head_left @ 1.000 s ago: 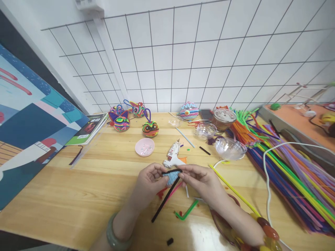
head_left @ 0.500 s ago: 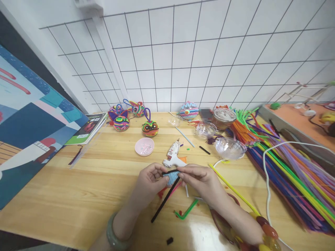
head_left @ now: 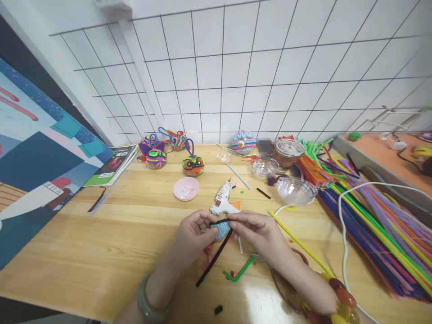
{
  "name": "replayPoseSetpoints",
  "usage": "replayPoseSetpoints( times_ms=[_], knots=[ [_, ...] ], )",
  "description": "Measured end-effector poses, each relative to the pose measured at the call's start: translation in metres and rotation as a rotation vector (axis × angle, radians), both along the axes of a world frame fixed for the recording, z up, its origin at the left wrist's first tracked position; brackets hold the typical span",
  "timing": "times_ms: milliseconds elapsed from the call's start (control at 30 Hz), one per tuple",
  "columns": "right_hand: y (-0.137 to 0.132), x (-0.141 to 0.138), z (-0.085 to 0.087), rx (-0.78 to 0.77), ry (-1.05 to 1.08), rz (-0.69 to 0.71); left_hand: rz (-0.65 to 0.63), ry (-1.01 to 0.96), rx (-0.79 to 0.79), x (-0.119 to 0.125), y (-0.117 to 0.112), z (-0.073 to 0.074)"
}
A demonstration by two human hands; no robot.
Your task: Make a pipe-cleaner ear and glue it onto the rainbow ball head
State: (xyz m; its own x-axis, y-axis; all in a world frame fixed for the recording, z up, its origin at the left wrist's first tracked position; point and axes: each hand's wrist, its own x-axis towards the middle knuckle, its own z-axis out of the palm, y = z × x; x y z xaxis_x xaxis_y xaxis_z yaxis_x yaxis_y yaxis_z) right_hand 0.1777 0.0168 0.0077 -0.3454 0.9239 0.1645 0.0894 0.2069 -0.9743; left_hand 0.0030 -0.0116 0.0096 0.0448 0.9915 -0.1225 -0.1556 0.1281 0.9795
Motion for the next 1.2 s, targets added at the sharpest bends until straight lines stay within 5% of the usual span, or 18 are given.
replayPoseSetpoints(
  times_ms=[400,933,1200],
  knots=[
    [0.0012,0.0007,-0.0013,0.186,-0.119,0.085,-0.040,0.015,0.036,0.0039,-0.0010,-0.0005],
    [0.0011,0.0039,0.0027,0.182,-0.199,0.128,-0.165,-0.045,0.018,0.0007,0.0001,-0.0028],
    [0.0008,0.0023,0.0013,0.219,-0.218,0.138,-0.096,-0.080,0.027,0.0082,-0.0022,0.0034]
  ],
)
